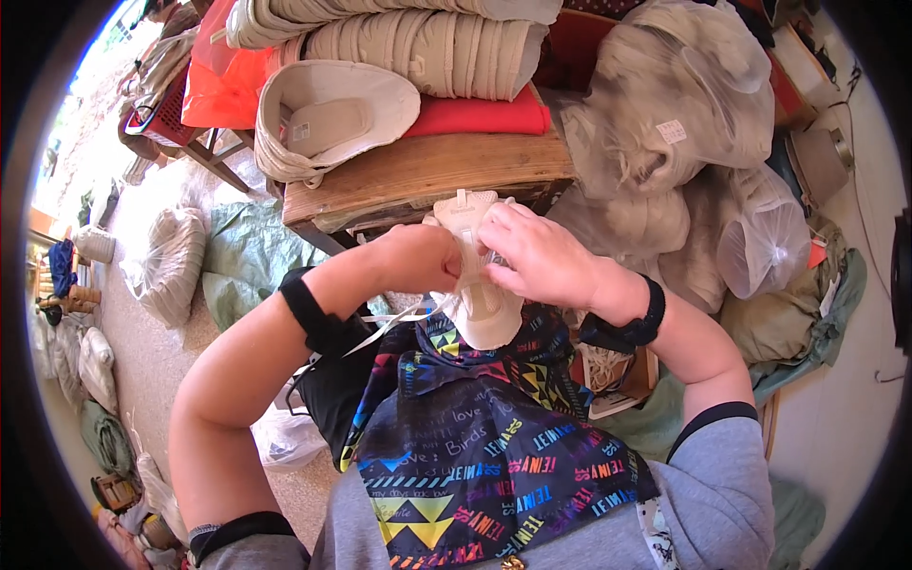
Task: The recorder is lacing a white sneaker in a workshop setting.
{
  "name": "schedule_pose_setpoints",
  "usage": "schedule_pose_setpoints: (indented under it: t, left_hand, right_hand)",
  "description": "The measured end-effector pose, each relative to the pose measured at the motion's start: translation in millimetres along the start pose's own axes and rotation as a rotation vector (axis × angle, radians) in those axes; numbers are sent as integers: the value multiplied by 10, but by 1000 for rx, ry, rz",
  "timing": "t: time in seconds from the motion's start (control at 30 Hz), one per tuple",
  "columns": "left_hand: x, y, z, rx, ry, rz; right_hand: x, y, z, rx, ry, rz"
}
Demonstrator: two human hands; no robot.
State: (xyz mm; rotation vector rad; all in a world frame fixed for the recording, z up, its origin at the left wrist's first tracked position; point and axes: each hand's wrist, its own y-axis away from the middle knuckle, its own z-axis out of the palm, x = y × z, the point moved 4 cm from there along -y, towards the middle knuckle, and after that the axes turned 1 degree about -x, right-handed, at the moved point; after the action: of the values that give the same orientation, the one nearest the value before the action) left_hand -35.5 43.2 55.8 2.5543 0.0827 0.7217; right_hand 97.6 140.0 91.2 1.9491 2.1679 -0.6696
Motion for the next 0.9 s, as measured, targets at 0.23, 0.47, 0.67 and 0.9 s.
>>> schedule_pose_setpoints:
  t: [0.23, 0.47, 0.67, 0.9]
  left_hand:
    - [156, 242, 280, 424, -337, -9]
    - [169, 287, 150, 403, -171, 29]
    - [-6, 135, 273, 494, 248, -52]
    - [-55, 27, 412, 821, 940, -208]
  right_hand:
    - [-4, -51, 1, -188, 77, 76]
    - [152, -105, -44, -463, -65, 129]
    - [263, -145, 20, -559, -152, 97]
    - [191, -76, 75, -423, -107, 150]
